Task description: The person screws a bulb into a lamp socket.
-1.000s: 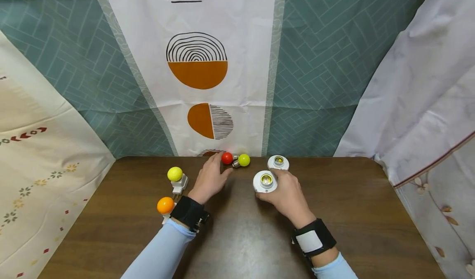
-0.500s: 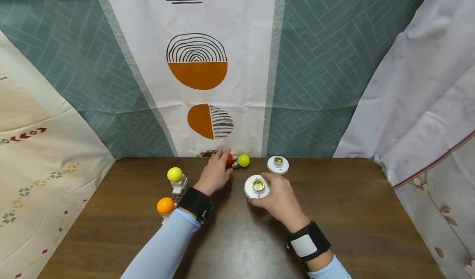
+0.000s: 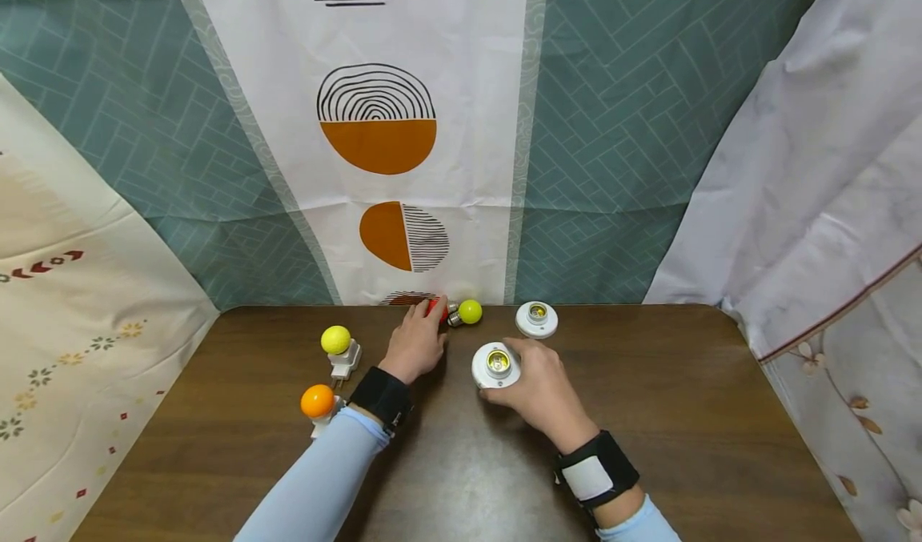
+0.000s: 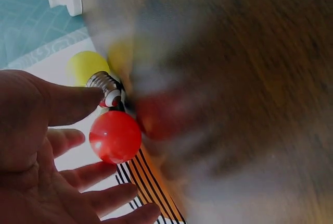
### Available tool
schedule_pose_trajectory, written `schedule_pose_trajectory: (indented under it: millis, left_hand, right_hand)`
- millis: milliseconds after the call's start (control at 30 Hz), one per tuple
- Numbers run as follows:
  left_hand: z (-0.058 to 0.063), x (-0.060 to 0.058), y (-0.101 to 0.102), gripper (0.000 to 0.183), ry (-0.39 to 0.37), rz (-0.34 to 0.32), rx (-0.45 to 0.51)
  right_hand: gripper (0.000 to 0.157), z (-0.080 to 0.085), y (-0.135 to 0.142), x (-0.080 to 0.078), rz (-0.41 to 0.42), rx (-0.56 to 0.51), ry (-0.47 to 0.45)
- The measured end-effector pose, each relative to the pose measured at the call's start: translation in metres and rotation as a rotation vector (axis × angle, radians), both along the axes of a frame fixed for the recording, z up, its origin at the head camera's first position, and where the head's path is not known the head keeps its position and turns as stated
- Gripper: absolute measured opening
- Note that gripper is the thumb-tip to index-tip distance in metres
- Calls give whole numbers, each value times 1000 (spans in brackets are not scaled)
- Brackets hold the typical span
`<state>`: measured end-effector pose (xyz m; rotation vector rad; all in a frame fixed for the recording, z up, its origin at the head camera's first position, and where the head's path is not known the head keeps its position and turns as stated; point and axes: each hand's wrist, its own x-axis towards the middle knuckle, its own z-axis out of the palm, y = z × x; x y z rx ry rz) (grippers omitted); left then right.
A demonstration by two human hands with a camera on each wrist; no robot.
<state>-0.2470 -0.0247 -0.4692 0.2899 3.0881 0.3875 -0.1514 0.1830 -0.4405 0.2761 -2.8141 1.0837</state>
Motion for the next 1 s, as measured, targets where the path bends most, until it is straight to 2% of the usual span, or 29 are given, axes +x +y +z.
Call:
schedule_pose_trajectory:
  millis: [233,500,700,833,1000]
  left_hand:
    - [1,7,-1,62,37,55,4]
    - [-1,16,1,42,21,157,22]
    - [0,22,-4,30,-11,177,14]
    - [5,27,-9,29,-34,177,79]
    - [20,37,-16,27,-16,146,217]
  right_hand:
    - [81,-1,0,2,-6,0,-3]
    - [85,-1,0,2,2,-23,8]
    - [88,0,0,2,-2,-42,42]
    - [87,1,-1,3,-7,-44,53]
    - [86,1,0,4,-15,-31,67]
